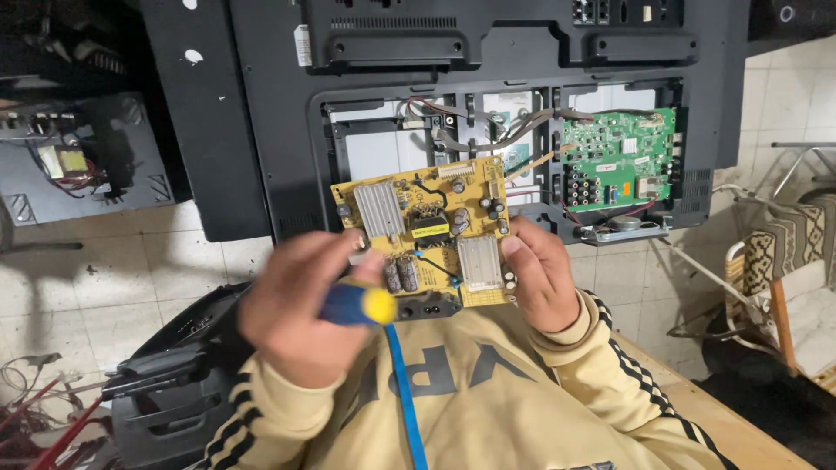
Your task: Removing, inspecting, and reinstalling a power supply circuit board from a television chassis
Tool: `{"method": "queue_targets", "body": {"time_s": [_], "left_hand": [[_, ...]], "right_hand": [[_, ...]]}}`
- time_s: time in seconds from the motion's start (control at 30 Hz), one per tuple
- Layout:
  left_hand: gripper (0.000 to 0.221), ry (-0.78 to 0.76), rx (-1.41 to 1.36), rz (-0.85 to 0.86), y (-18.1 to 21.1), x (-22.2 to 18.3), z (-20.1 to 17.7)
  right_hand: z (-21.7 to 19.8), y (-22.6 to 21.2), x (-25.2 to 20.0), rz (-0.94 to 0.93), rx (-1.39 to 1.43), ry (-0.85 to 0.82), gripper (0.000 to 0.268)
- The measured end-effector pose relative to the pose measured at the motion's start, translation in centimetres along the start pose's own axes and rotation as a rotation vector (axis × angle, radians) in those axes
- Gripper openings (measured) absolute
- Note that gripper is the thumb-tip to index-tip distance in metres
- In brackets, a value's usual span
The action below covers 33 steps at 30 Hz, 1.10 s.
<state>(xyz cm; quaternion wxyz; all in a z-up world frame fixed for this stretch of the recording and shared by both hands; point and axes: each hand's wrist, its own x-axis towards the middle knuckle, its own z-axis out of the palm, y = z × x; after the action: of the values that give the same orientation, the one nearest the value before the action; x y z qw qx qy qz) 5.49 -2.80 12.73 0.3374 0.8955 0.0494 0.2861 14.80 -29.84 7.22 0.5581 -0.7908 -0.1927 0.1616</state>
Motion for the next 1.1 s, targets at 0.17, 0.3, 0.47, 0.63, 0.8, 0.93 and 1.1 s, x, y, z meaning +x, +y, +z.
{"method": "queue_targets", "body": {"time_s": [0.17, 0.3, 0.47, 0.63, 0.8, 0.93, 1.1], "left_hand": [[0.015, -0.039, -0.186, -0.295, -2.2, -0.9, -1.0], [0.020, -0.258, -0.475, -0.512, -2.4, -1.5, -1.6], [0.010, -0.119, -0.677, -0.486, -3.2, -2.0, -0.4], [0.010, -0.120, -0.733, -0.466, -3.3, -2.0, -0.6], [0.015, -0.082, -0.803, -0.452, -3.6, -2.3, -0.2], [0.015, -0.070, -0.813, -0.449, -3.3, -2.0, -0.2], [0.014, 0.063, -0.633, -0.434, -4.3, -2.4, -0.1]], "right_hand": [[0.2, -0.7, -0.3, 0.153, 0.178, 0.040, 0.034], [0.0, -1.4, 0.0, 0.180, 0.163, 0.055, 0.040], [0.2, -1.1, 1.1, 0.119, 0.344, 0.120, 0.030], [0.9, -2.6, 1.5, 0.132, 0.374, 0.124, 0.030], [1.2, -0.3, -0.3, 0.090, 0.323, 0.188, 0.025], [0.7, 0.4, -0.7, 0.059, 0.288, 0.228, 0.024], [-0.3, 1.2, -0.6, -0.113, 0.031, 0.219, 0.026]]}}
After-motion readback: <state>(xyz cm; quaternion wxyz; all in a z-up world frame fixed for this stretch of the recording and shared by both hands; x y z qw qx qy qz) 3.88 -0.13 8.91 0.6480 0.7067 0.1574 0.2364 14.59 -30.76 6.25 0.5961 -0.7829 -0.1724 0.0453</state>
